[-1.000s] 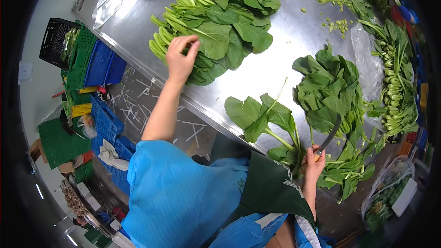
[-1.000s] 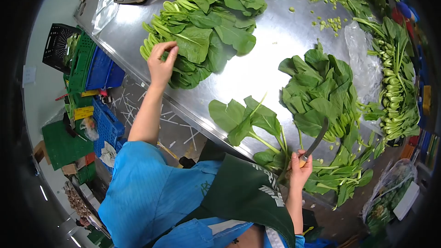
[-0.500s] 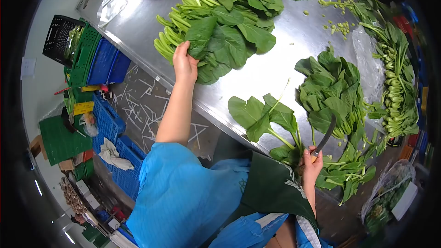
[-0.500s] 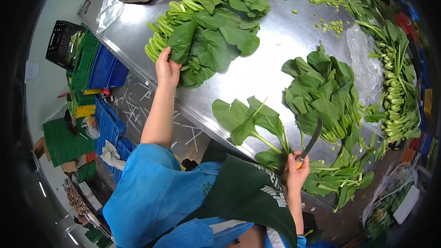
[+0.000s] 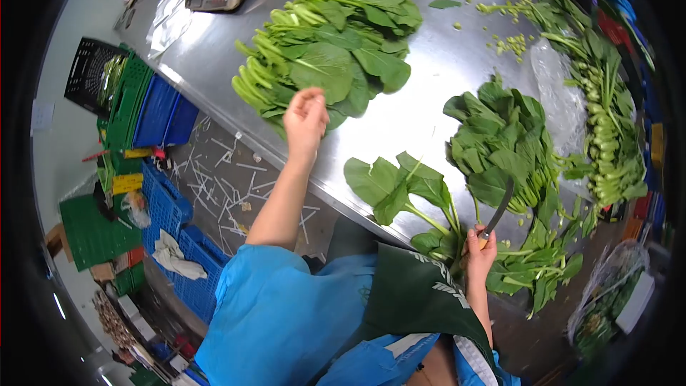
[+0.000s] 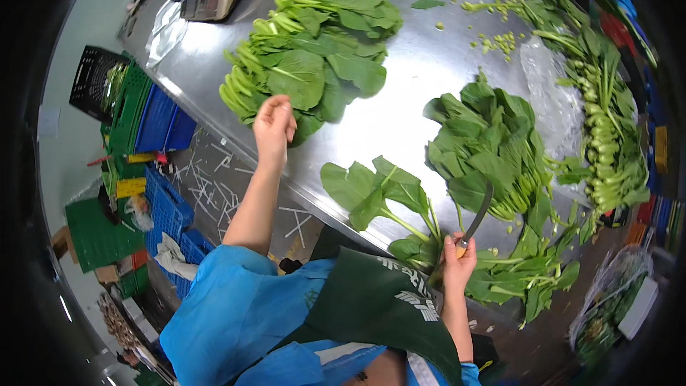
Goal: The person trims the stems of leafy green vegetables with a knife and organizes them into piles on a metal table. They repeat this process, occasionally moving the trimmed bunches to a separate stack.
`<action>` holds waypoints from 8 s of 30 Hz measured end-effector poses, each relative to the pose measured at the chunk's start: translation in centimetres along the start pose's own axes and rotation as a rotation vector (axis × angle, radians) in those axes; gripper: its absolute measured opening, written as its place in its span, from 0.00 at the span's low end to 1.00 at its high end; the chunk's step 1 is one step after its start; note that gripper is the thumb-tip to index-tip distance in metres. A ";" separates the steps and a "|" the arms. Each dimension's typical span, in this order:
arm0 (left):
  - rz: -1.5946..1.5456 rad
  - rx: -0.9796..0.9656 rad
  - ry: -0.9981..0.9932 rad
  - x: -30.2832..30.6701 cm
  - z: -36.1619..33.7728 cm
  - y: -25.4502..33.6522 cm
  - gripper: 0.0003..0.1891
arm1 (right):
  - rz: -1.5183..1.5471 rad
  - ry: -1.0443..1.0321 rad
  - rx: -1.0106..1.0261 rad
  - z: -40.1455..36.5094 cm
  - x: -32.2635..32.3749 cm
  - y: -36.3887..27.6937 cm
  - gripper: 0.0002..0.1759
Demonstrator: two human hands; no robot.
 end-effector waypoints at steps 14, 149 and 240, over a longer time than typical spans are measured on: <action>0.751 -0.357 -1.022 -16.7 -14.6 -6.0 0.07 | 0.239 0.475 -0.012 6.6 16.0 1.4 0.10; 0.927 -0.924 -1.063 -26.3 -27.3 5.0 0.22 | -0.725 0.046 0.883 -7.3 15.9 -11.9 0.15; 0.275 -0.197 -1.464 -24.5 -23.6 4.3 0.15 | -0.296 -0.091 0.903 -2.7 12.1 -15.0 0.14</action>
Point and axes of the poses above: each hand's wrist, its own z-axis towards the middle knuckle, its own x-axis out of the back of the hand, y = z × x, the point moved 1 cm from there along z, towards the middle knuckle, and after that the axes turned 3 degrees about x, right-handed, at the moved point
